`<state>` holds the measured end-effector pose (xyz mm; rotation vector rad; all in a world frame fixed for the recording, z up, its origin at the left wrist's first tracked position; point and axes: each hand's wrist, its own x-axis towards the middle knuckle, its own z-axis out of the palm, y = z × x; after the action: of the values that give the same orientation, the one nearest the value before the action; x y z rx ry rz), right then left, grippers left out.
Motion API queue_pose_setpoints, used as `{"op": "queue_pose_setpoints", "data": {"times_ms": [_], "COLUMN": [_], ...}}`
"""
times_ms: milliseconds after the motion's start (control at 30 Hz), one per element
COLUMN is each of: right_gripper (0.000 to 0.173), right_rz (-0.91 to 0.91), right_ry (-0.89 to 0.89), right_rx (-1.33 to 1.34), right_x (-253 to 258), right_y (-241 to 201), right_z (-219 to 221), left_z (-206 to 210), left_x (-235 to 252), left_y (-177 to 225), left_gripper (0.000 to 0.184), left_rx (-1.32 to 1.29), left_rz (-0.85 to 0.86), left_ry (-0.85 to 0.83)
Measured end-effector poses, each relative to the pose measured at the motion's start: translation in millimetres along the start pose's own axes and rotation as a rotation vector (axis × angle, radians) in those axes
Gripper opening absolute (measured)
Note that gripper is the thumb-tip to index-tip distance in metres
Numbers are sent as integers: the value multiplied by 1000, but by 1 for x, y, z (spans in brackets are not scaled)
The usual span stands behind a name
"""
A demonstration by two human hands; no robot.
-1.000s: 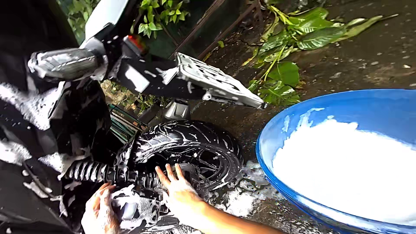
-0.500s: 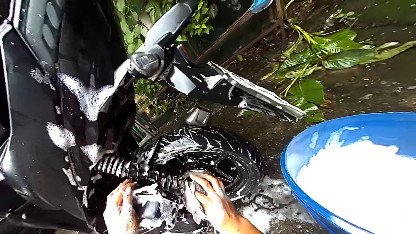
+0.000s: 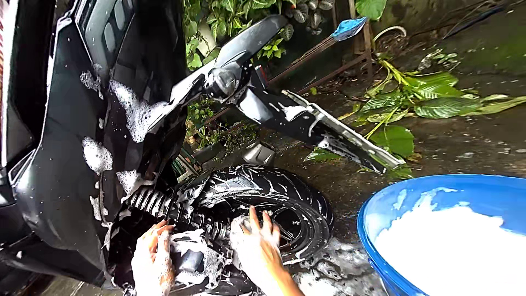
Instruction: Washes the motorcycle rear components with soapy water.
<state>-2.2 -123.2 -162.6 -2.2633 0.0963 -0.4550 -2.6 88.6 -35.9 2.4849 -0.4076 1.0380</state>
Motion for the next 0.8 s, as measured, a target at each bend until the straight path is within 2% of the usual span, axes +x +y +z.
{"op": "queue_pose_setpoints", "data": {"times_ms": [67, 133, 233, 333, 400, 467, 533, 567, 633, 667, 733, 800], "right_gripper": [42, 38, 40, 52, 56, 57, 51, 44, 28, 26, 37, 46], "right_rz": [-4, -35, -173, -265, -259, -151, -47, -29, -54, -99, -218, -300], "right_ry": [-208, -248, -58, 38, 71, -24, -138, -106, 20, 42, 107, 196], "right_rx": [-9, -8, -14, -4, 63, 43, -44, -69, -45, -6, 20, 139], "right_x": [35, 52, 11, -30, -18, 14, 35, 37, 26, 15, -7, -8], "right_y": [-7, -3, 8, 24, 40, 50, 49, 43, 26, 20, 19, 34], "right_z": [-13, -13, 1, 14, 18, 6, -8, -12, -11, -5, 18, 36], "left_z": [0, 0, 1, 1, 1, 1, 1, 1, 2, 2, 1, 1], "left_x": [-1, 0, -2, -2, -1, 0, -3, -3, -1, -1, -2, -3], "left_y": [2, 3, 3, 3, 2, 1, 1, 2, 3, 3, 2, 1], "left_gripper": [36, 37, 39, 38, 39, 39, 39, 38, 37, 37, 37, 37], "left_rx": [14, 25, 42, 50, 47, 42, 37, 30, 19, 19, 36, 44], "left_rz": [-21, -23, -3, 6, 8, 4, -4, 1, 8, 9, 7, 15], "left_ry": [5, 6, -3, 3, 6, 9, 5, 2, 15, 18, 15, 11]}}
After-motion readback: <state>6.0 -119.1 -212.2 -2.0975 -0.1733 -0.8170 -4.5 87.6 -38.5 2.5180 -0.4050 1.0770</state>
